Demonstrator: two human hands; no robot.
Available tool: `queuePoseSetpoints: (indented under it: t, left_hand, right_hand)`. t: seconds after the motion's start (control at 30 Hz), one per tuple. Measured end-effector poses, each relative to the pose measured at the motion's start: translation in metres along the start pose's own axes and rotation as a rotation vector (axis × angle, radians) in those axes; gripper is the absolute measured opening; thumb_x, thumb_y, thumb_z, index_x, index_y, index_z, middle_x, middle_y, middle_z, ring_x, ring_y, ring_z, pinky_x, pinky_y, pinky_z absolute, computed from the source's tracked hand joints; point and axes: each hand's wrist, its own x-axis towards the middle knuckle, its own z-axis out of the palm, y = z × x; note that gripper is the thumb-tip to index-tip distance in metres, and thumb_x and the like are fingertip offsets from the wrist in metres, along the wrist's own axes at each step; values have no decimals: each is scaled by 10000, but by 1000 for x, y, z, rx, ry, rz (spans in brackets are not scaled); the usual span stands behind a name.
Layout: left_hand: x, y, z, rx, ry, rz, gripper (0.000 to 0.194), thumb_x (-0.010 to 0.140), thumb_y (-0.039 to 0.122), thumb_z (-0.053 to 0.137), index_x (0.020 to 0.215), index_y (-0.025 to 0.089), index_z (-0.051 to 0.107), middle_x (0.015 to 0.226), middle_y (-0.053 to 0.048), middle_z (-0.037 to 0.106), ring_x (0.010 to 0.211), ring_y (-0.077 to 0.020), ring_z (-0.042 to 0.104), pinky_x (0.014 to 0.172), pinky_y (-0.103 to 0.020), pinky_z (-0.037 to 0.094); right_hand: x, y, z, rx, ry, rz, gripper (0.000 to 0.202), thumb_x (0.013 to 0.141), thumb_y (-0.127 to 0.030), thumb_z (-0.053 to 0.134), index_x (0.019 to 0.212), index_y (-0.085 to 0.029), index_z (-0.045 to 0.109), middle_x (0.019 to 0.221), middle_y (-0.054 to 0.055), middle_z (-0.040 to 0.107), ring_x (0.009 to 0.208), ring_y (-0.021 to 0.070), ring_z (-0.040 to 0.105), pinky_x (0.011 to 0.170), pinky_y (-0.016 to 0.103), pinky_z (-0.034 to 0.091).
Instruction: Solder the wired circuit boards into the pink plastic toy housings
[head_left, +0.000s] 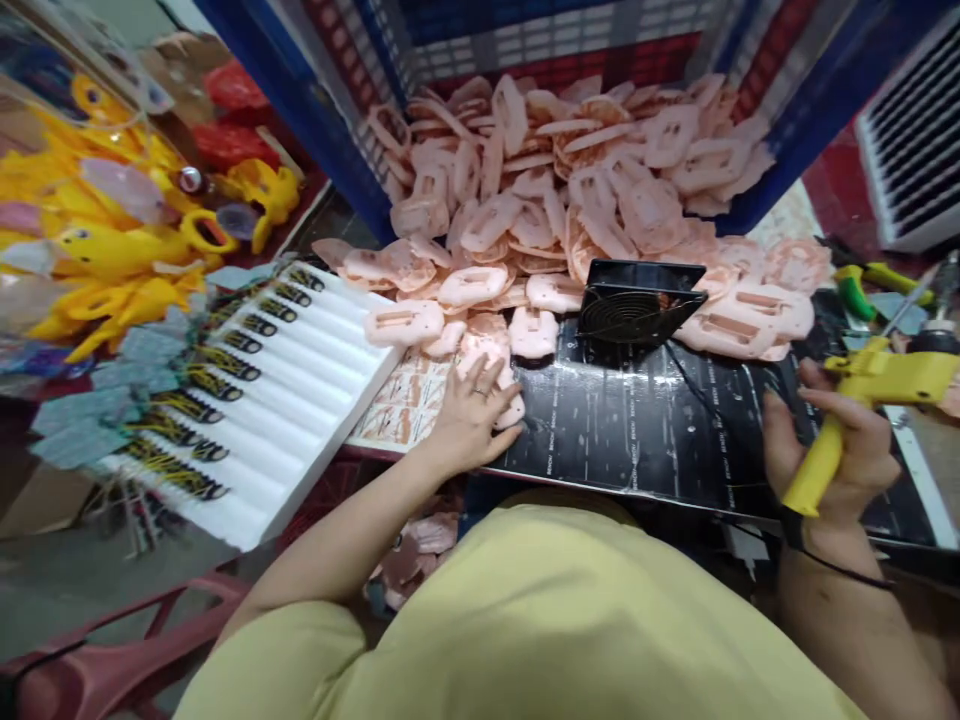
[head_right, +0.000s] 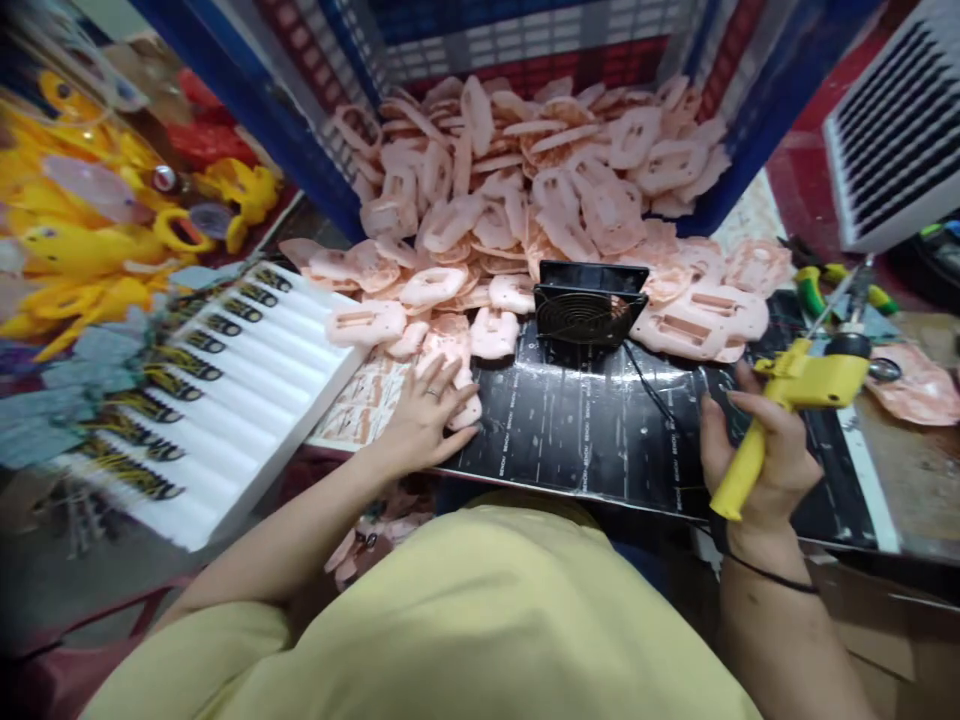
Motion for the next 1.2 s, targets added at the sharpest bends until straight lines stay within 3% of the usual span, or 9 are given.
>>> queuePoseSetpoints:
  t: [0.2, 0.37, 0.5, 0.6, 0.67, 0.77, 0.87, 1.03, 1.2]
  left_hand:
    - [-21, 26, 7, -82, 36, 81, 472, 881, 374, 646, 1285, 131, 655, 1551, -277, 437, 1487, -470, 341, 1120, -730, 311]
    - [-32, 8, 6, -345, 220, -8, 361, 849, 274, 610, 1179, 140, 667, 1559, -232, 445, 1431, -366, 473, 1133, -551, 448]
    - [-44, -14, -5, -798, 481, -252, 431, 849, 399, 635, 1224, 188, 658, 1465, -172, 573, 1369, -333, 553, 1096, -532, 503]
    - [-47, -12, -15, -1247, 673, -473, 505, 898, 548, 540, 1258, 208, 638, 1364, -149, 656, 1301, -337, 614, 1008, -548, 569]
    - [-43, 2, -17, -1472, 629, -536, 565, 928, 600, 445, 1292, 205, 617, 1365, -155, 656, 1274, -351, 631, 938, -568, 603]
    - [-35, 30, -7, -1649, 267, -561, 572, 972, 578, 360, 1364, 214, 560, 1389, -162, 639, 1216, -344, 668, 849, -564, 639]
    - [-31, 46, 3, -1471, 46, -454, 538, 996, 528, 394, 1452, 256, 481, 1508, -154, 539, 1303, -329, 609, 794, -476, 662]
    - [-23, 32, -3, -417, 249, -182, 415, 998, 333, 500, 1373, 186, 598, 1560, -178, 472, 1462, -351, 423, 1098, -551, 480]
    - [-5, 11, 2, -34, 93, -27, 369, 978, 254, 543, 1308, 107, 618, 1410, -215, 600, 1367, -367, 521, 1127, -567, 430]
  right_hand:
    - [-11, -21, -4, 62, 1, -119, 360, 801, -221, 782, 1119, -243, 614, 1133, 100, 764, 956, 279, 761, 874, 404, 649]
    - [-20, -34, -9, 78, -94, -171, 373, 792, -195, 775, 1108, -265, 591, 1213, 101, 739, 944, 269, 764, 825, 396, 662]
    - [-21, -53, -6, 134, -147, -190, 339, 804, -164, 761, 1083, -272, 603, 1211, 92, 740, 983, 265, 758, 823, 375, 659]
    - [-20, -68, 0, 191, -203, -185, 324, 822, -150, 750, 1089, -265, 605, 1266, 106, 715, 1005, 255, 754, 816, 366, 656]
    - [-20, -77, 4, 245, -238, -204, 378, 812, -147, 772, 1127, -259, 596, 1302, 122, 695, 1000, 249, 755, 808, 361, 648]
    - [-23, -91, 13, 273, -293, -283, 475, 781, -177, 827, 1183, -246, 583, 1243, 124, 720, 961, 234, 756, 746, 313, 624]
    - [-26, -103, 21, 281, -371, -394, 478, 782, -229, 848, 1185, -234, 592, 1057, 79, 752, 871, 200, 740, 718, 274, 587]
    - [-29, -109, 31, 357, -530, -407, 446, 847, -298, 801, 1232, -237, 583, 945, 35, 718, 810, 172, 700, 752, 281, 571]
    - [-28, -106, 37, 367, -556, -400, 407, 850, -228, 789, 1212, -256, 604, 924, 15, 723, 882, 190, 711, 965, 373, 560]
